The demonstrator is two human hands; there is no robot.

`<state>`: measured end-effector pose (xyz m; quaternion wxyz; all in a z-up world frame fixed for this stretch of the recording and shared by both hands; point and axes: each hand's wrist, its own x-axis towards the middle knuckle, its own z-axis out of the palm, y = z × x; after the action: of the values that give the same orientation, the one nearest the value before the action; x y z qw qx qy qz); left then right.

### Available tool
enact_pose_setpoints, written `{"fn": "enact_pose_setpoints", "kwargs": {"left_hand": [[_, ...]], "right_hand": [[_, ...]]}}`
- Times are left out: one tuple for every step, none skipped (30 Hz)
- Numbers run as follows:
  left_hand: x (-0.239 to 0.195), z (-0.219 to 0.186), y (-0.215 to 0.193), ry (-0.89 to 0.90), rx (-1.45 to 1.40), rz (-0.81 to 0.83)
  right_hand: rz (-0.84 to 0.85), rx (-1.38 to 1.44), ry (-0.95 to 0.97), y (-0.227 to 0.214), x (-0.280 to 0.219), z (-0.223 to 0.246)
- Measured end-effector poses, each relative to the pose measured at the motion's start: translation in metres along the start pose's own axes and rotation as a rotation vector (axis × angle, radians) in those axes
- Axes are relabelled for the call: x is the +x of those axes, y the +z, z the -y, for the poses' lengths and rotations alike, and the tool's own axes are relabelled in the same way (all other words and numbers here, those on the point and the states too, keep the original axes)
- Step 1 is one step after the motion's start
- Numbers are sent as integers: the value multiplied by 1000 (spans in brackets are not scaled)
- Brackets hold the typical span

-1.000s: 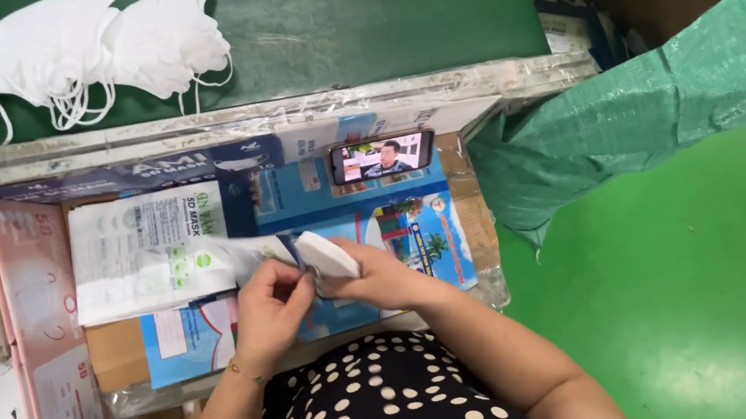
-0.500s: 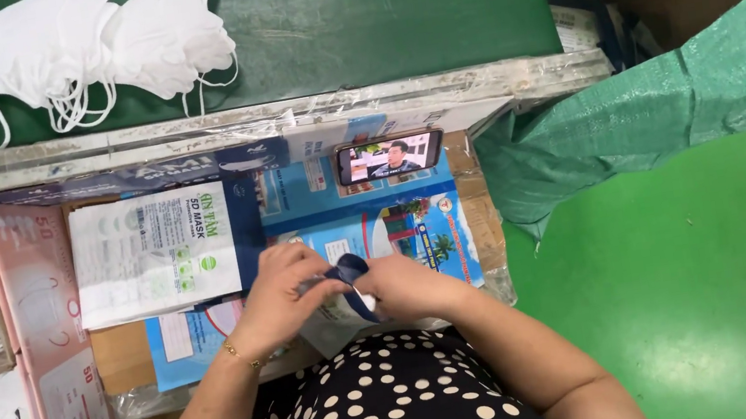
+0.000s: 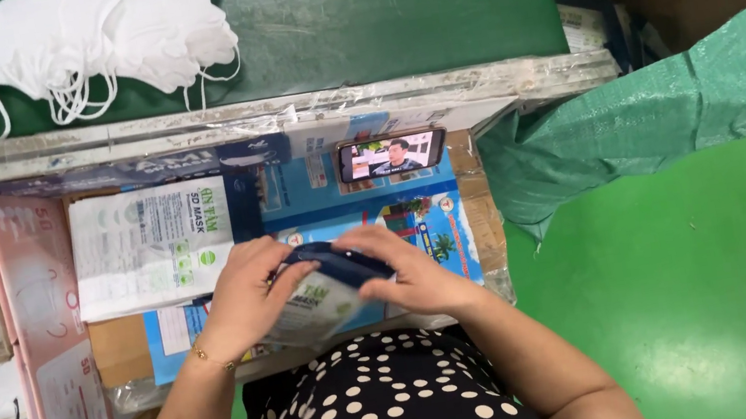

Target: Packing and stacking face masks on a production line workspace.

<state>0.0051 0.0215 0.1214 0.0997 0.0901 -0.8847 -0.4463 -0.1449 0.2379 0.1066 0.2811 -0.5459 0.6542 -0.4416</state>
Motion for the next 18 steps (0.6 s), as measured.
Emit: {"fn": "enact_pose_setpoints", "kwargs": {"left_hand": [[-1, -5, 1, -3, 3, 2], [-1, -10, 1, 34, 4, -33], [1, -15, 2, 82, 5, -63], [0, -15, 6, 89, 7, -56], [1, -15, 10, 143, 50, -64], [1, -14, 14, 198, 92, -72], [1, -14, 17, 195, 93, -72], [0, -14, 19, 229, 120, -51], [-3, -14, 22, 259, 147, -27], [-5, -16, 22, 252, 148, -24], [-3, -18, 21, 262, 192, -7], [-1, -21, 20, 273, 236, 9], [-1, -22, 17, 271, 246, -5], [-1, -23, 14, 281, 222, -31], [-2, -25, 11, 292, 198, -56], [0, -27, 8, 289, 208, -70], [1, -29, 5, 277, 217, -124], [2, -31, 3, 266, 227, -177]], "right_hand": [[0, 4, -1, 1, 4, 9], [-13, 110, 236, 1, 8, 18], [-32, 214, 474, 0, 13, 27], [-42, 216, 473, 4, 10, 18], [-63, 206, 417, 6, 9, 9], [-84, 195, 360, 9, 9, 0], [-82, 197, 360, 14, 5, -10], [-101, 169, 279, 19, 1, -19], [-118, 145, 199, 26, -4, -28], [-114, 152, 202, 25, -4, -23], [-125, 110, 199, 22, -1, -19], [-136, 68, 196, 18, 3, -14], [-127, 65, 181, 13, 2, -14], [-75, 140, 199, 8, 2, -14], [-21, 215, 218, 4, 2, -14], [-11, 212, 204, 1, 3, -13], [-55, 8, 144, -2, 4, -13], [-100, -196, 82, -5, 5, -13]]}}
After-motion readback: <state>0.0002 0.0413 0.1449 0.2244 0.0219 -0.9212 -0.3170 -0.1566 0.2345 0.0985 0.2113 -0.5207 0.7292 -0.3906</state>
